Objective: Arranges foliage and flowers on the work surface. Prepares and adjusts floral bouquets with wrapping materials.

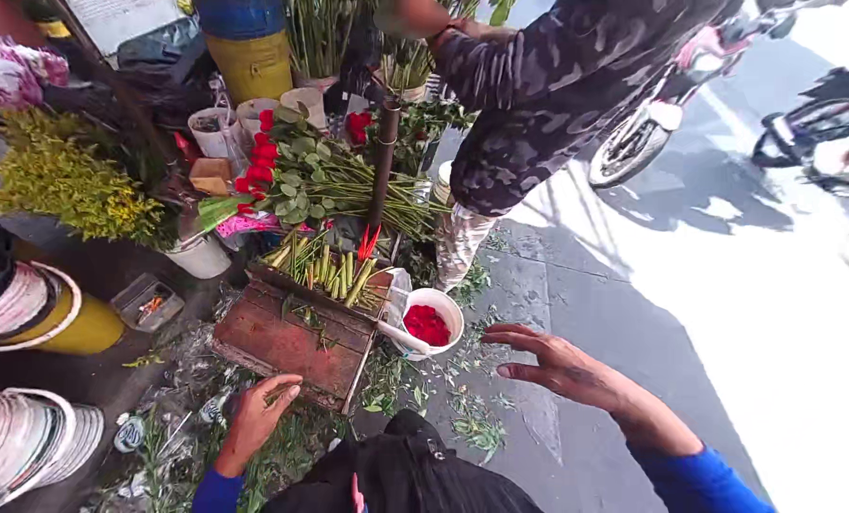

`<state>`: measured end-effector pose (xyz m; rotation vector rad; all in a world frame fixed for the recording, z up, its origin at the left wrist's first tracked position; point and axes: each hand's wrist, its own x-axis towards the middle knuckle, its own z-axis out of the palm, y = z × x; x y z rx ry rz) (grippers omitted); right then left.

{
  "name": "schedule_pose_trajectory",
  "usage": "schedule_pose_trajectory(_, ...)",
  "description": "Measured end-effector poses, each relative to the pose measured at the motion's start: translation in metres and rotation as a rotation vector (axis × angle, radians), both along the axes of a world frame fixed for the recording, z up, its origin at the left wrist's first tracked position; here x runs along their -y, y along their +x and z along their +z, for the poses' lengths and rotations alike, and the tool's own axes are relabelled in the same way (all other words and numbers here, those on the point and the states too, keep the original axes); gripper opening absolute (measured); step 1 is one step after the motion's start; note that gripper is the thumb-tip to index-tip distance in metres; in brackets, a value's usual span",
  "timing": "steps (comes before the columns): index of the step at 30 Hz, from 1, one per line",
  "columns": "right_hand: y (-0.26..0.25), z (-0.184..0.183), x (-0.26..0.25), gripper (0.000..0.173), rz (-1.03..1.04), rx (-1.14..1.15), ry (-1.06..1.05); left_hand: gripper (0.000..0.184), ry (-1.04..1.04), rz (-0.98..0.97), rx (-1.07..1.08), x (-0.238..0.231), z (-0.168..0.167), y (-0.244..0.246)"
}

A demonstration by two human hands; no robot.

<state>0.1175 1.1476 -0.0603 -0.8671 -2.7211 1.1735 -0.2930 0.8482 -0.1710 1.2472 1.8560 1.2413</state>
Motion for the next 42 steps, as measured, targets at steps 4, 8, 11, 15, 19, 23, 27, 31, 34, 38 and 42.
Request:
schedule_pose_trajectory(4, -0.057, 0.046, -0.118, 0.055, -0.059, 0.014, -0.085, 0.026, 0.117, 0.078, 0.426, -0.074, 0.016, -0.008)
schedule_pose_trajectory(8, -0.133, 0.043, -0.249, 0.063, -0.066, -0.044, -0.137, 0.036, 0.030, 0.182, 0.496, -0.173, 0.013, -0.007)
schedule_pose_trajectory(11, -0.201, 0.015, -0.350, 0.078, -0.014, -0.034, -0.139, 0.044, 0.009, 0.311, 0.583, -0.260, 0.010, -0.009)
schedule_pose_trajectory(15, -0.290, -0.043, -0.454, 0.093, 0.035, 0.101, -0.068, 0.051, 0.033, 0.479, 0.736, -0.374, 0.003, -0.031)
schedule_pose_trajectory(19, -0.349, -0.086, -0.507, 0.103, 0.087, 0.191, -0.121, 0.067, 0.001, 0.670, 1.009, -0.472, -0.016, -0.056)
schedule_pose_trajectory(23, -0.373, -0.112, -0.525, 0.103, 0.138, 0.155, -0.375, 0.085, -0.079, 0.808, 1.210, -0.526, -0.038, -0.074)
schedule_pose_trajectory(27, -0.379, -0.130, -0.541, 0.098, 0.095, 0.188, -0.483, 0.087, -0.079, 0.785, 1.348, -0.547, -0.059, -0.084)
schedule_pose_trajectory(31, -0.381, -0.091, -0.506, 0.067, 0.017, 0.317, -0.560, 0.079, 0.061, 0.613, 1.480, -0.554, -0.075, -0.084)
schedule_pose_trajectory(34, -0.384, -0.044, -0.470, 0.059, -0.034, 0.370, -0.651, 0.066, 0.285, 0.554, 1.531, -0.560, -0.082, -0.079)
schedule_pose_trajectory(38, -0.391, -0.027, -0.446, 0.057, -0.003, 0.438, -0.674, 0.052, 0.471, 0.621, 1.539, -0.569, -0.093, -0.074)
schedule_pose_trajectory(42, -0.395, -0.040, -0.455, 0.047, 0.048, 0.398, -0.680, 0.052, 0.453, 0.545, 1.471, -0.576, -0.098, -0.078)
